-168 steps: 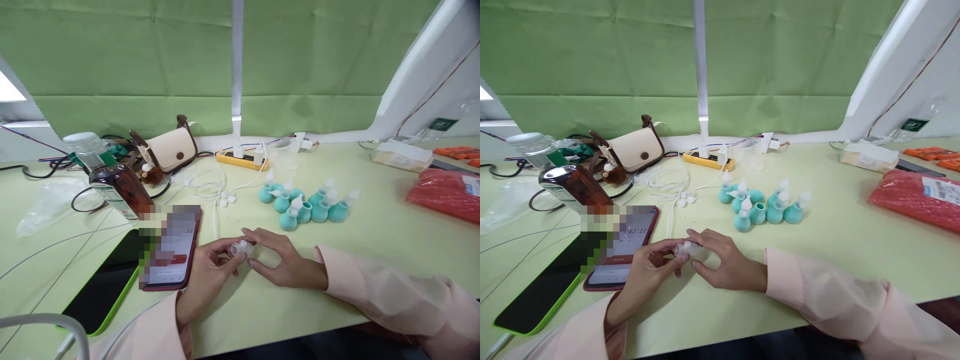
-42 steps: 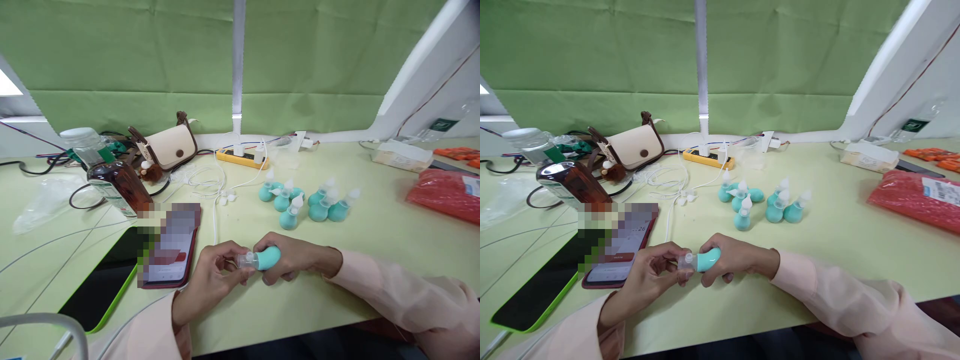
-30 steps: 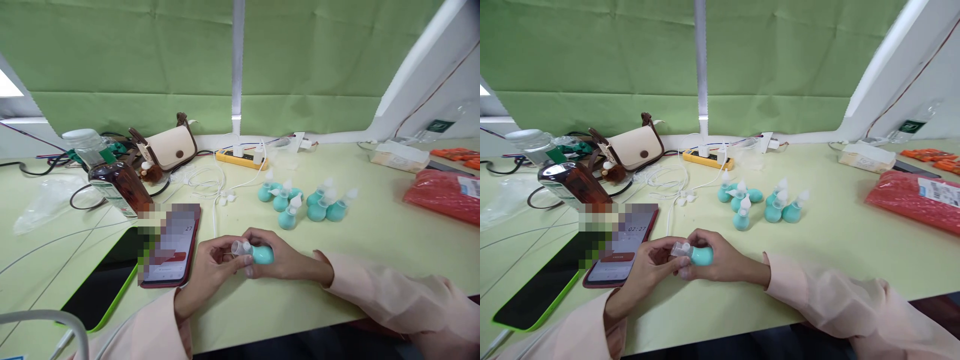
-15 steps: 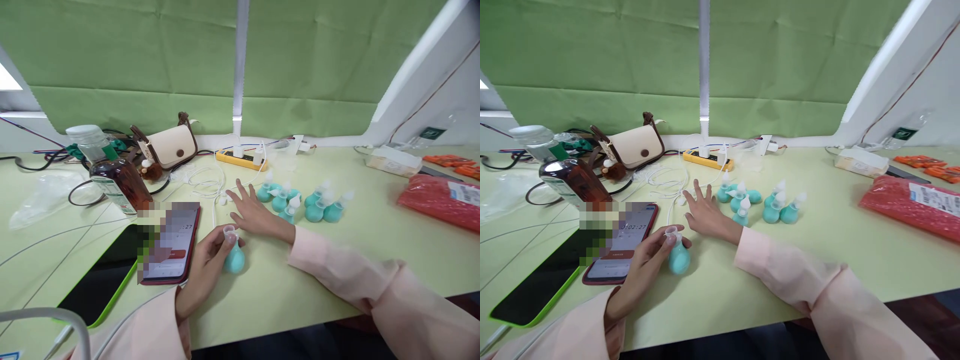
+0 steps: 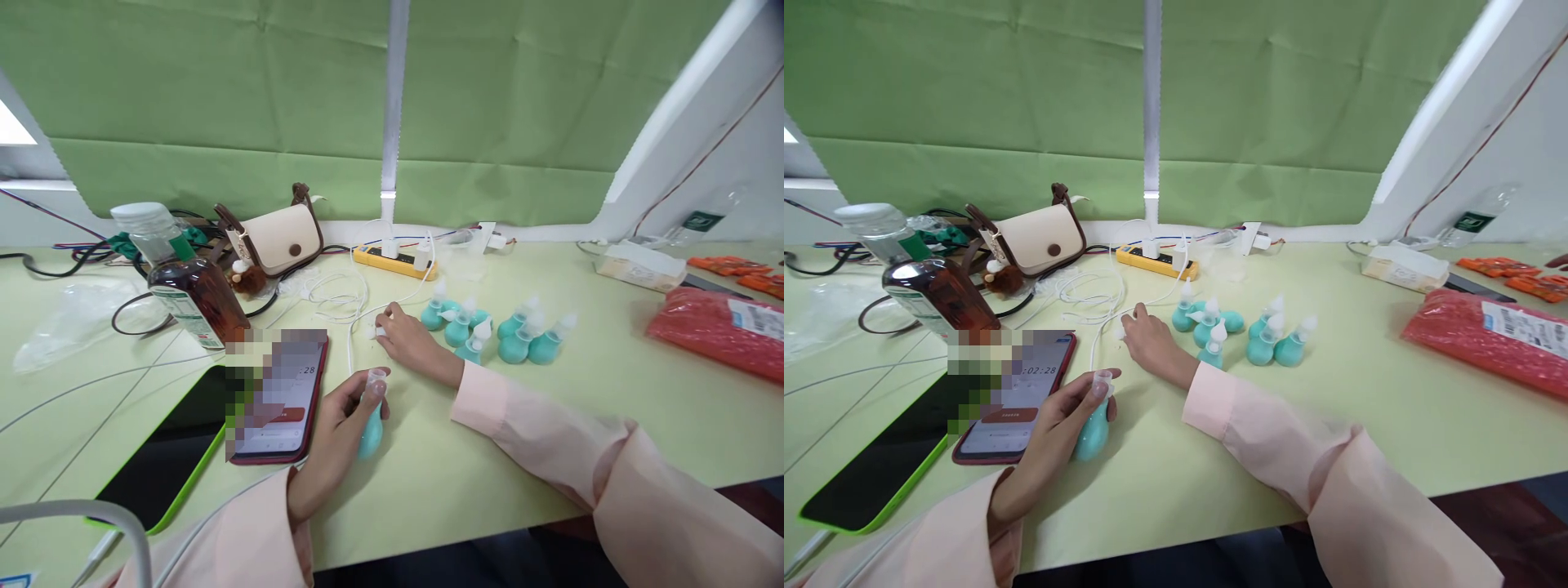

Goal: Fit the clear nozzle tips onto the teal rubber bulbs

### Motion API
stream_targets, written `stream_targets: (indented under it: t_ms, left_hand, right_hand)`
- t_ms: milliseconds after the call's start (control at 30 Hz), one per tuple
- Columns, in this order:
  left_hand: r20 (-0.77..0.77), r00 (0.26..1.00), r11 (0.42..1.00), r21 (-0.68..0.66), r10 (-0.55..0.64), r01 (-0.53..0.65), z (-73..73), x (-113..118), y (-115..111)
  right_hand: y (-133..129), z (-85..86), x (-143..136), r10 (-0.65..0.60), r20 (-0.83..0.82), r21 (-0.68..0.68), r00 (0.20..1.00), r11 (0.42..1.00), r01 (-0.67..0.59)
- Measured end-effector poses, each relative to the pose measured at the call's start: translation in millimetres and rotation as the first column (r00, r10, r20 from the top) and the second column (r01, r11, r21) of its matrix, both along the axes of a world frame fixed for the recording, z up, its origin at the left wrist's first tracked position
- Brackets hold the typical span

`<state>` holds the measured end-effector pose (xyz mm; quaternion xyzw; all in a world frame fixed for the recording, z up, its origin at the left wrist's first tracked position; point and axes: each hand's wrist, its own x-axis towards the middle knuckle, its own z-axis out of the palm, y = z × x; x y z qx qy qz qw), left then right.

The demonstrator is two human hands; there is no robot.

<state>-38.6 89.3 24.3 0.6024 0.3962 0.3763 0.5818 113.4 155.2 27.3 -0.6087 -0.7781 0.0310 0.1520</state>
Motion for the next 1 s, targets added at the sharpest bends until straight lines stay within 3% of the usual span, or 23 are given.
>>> stream_targets:
  t_ms: [133, 200, 233, 333, 367, 467, 567, 733, 1000]
  left_hand:
    - [-0.043, 0.999, 0.999, -0.019, 0.025, -0.026, -0.3, -1.2, -0.9]
    - [-0.042, 0.999, 0.999, -0.022, 0.027, -0.028, -0.2, -2.2, -1.8]
    - [-0.047, 0.999, 1.0, -0.007, 0.023, -0.023, 0.0, -2.7, -2.2]
    - [-0.084, 0.996, 0.998, 0.057, -0.011, 0.016, 0.0, -2.9, -2.8]
    - [-0.098, 0.995, 0.997, 0.077, -0.02, 0.028, -0.2, -2.6, -2.8]
    - [-0.146, 0.989, 0.992, 0.123, -0.002, 0.02, -1.4, -1.2, -2.8]
    - [-0.187, 0.982, 0.991, 0.13, 0.001, 0.023, -1.3, -0.3, -4.2]
    - [-0.198, 0.979, 0.982, 0.17, -0.044, 0.078, 1.3, -0.1, -7.5]
    - [-0.211, 0.977, 0.965, 0.243, -0.043, 0.095, 0.6, -1.5, -10.7]
  right_hand:
    - [-16.2, 3.8, 3.1, 0.082, -0.123, 0.018, 0.989, 0.997, -0.08]
    - [-27.2, 6.7, 7.1, 0.108, -0.347, -0.018, 0.932, 0.992, -0.122]
    - [-33.7, 8.2, 9.7, 0.098, -0.507, -0.06, 0.856, 0.987, -0.148]
    - [-55.0, 9.9, 18.7, -0.034, -0.864, -0.203, 0.503, 0.937, -0.284]
    - [-61.9, 9.2, 21.5, -0.07, -0.896, -0.233, 0.439, 0.915, -0.33]
    - [-77.4, 4.2, 27.0, -0.119, -0.928, -0.261, 0.354, 0.885, -0.386]
    - [-83.2, -0.5, 26.9, -0.147, -0.945, -0.241, 0.293, 0.917, -0.318]
    - [-85.1, -1.9, 21.3, -0.198, -0.938, -0.27, 0.285, 0.933, -0.239]
    - [-87.1, 2.8, 29.5, -0.154, -0.944, -0.268, 0.292, 0.874, -0.405]
